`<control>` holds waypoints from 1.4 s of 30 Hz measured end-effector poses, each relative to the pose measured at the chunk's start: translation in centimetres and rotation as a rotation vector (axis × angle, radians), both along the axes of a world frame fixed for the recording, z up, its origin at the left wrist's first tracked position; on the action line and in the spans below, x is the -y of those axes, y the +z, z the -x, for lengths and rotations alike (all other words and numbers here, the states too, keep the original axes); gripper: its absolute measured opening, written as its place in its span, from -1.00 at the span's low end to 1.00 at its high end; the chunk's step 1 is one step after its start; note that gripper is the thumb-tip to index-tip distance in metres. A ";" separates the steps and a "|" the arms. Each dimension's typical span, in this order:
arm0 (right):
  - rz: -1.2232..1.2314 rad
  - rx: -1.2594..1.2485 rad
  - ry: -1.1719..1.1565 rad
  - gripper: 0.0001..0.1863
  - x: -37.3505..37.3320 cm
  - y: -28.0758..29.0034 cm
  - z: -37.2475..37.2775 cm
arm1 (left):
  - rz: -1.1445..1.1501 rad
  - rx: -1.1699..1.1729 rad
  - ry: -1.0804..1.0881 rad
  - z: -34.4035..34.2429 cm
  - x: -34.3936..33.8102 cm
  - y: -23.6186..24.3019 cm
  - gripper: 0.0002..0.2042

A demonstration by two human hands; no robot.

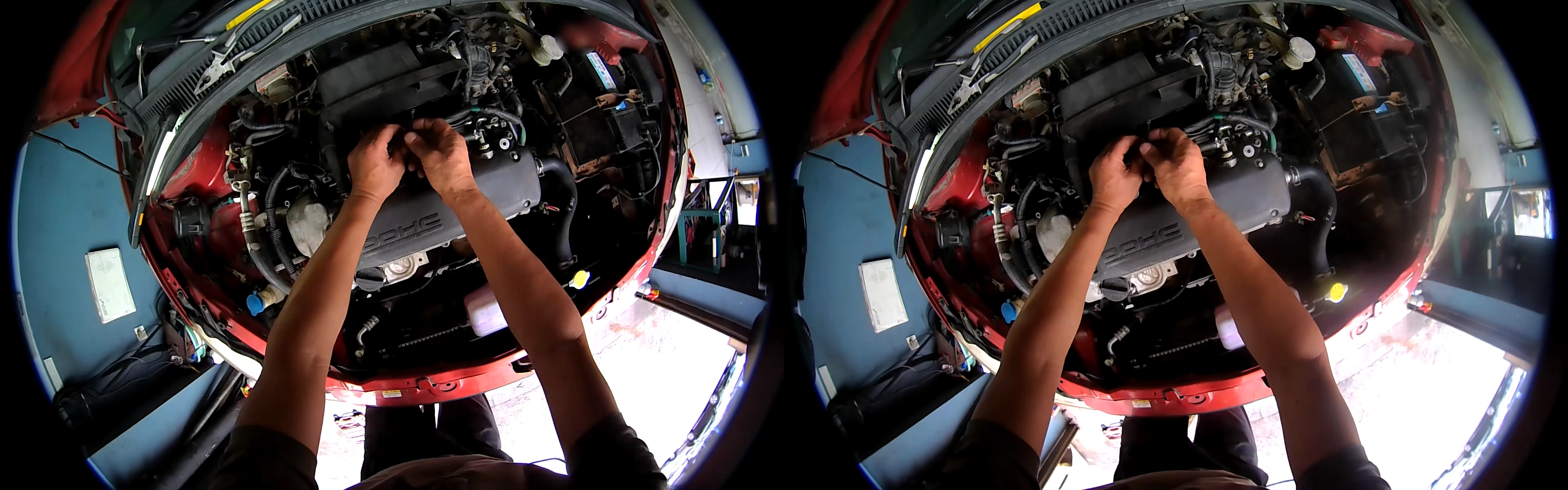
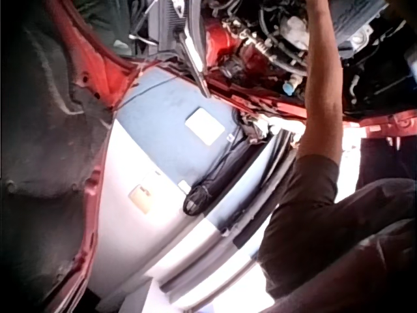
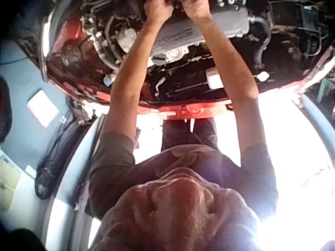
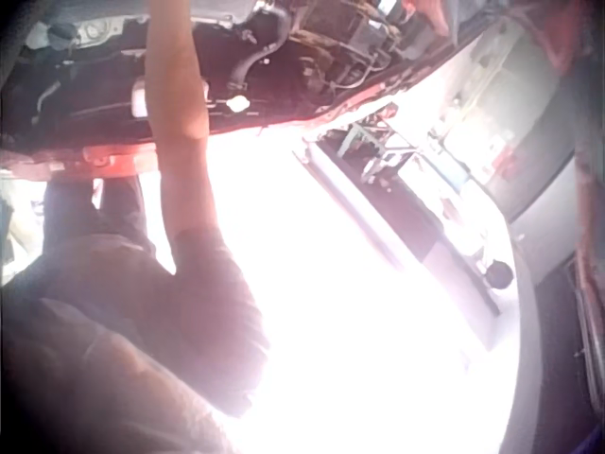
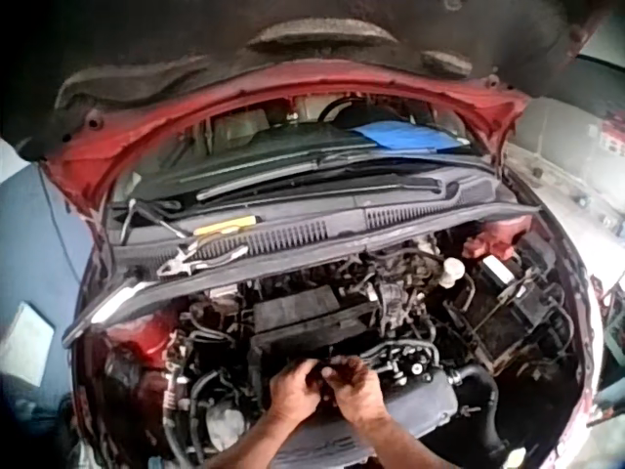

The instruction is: The person works on a car engine with the hood open, using a wrench to tighten bolts on the engine cover. They manipulate hoses and components within the engine bay, occasionally stepping back to retrieve tools or inspect the work area.

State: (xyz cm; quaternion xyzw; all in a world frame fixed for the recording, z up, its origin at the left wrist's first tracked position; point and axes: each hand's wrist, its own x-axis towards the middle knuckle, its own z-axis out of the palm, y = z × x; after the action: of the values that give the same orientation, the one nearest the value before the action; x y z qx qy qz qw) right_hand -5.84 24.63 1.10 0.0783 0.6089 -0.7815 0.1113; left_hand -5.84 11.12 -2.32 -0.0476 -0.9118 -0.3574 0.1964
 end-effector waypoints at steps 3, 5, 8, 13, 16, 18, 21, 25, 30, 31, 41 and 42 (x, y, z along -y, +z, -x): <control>-0.009 0.026 -0.002 -0.81 -0.6 0.1 -0.1 | -0.037 -0.031 -0.018 0.0 0.0 -0.2 -0.86; -0.010 0.059 0.016 -0.73 -0.9 0.2 0.0 | -0.059 -0.033 -0.013 0.1 0.1 -0.3 -0.88; -0.177 0.028 0.084 -0.75 -0.8 0.0 -0.6 | -0.088 -0.058 -0.025 0.3 0.2 -0.6 -0.90; -0.217 0.038 0.115 -0.75 -1.0 0.1 -0.3 | -0.077 -0.100 -0.013 0.4 0.2 -0.7 -0.89; -0.232 0.044 0.152 -0.74 -1.2 -0.3 0.0 | -0.064 -0.087 -0.008 0.3 0.4 -0.9 -0.89; -0.197 0.042 0.128 -0.73 -1.1 0.1 0.1 | -0.062 -0.093 -0.002 0.4 0.3 -0.9 -0.90; -0.180 -0.007 0.059 -0.73 -1.0 -0.3 -0.3 | -0.033 -0.096 0.004 0.4 0.2 -1.0 -0.90; -0.280 0.094 0.119 -0.76 -0.7 0.3 0.3 | -0.047 -0.105 0.008 0.3 0.4 -1.1 -0.91; -0.228 0.127 0.107 -0.76 -1.1 0.0 0.5 | -0.051 -0.105 0.014 0.3 0.1 -0.9 -0.92; -0.235 0.129 0.121 -0.76 -1.1 -0.1 0.6 | -0.063 -0.098 0.010 0.3 0.1 -0.8 -0.92; -0.246 -0.012 0.068 -0.76 -0.8 -1.0 0.0 | -0.052 -0.106 0.016 0.4 0.2 -1.1 -0.91; -0.283 -0.010 0.073 -0.76 -0.8 -1.4 0.4 | -0.059 -0.098 0.013 0.4 0.2 -1.0 -0.90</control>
State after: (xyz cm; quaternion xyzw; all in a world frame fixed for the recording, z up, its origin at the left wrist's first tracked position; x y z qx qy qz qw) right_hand -6.28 25.47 -0.32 0.0671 0.7160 -0.6836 0.1245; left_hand -6.24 10.97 -3.33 -0.0533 -0.8904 -0.3801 0.2446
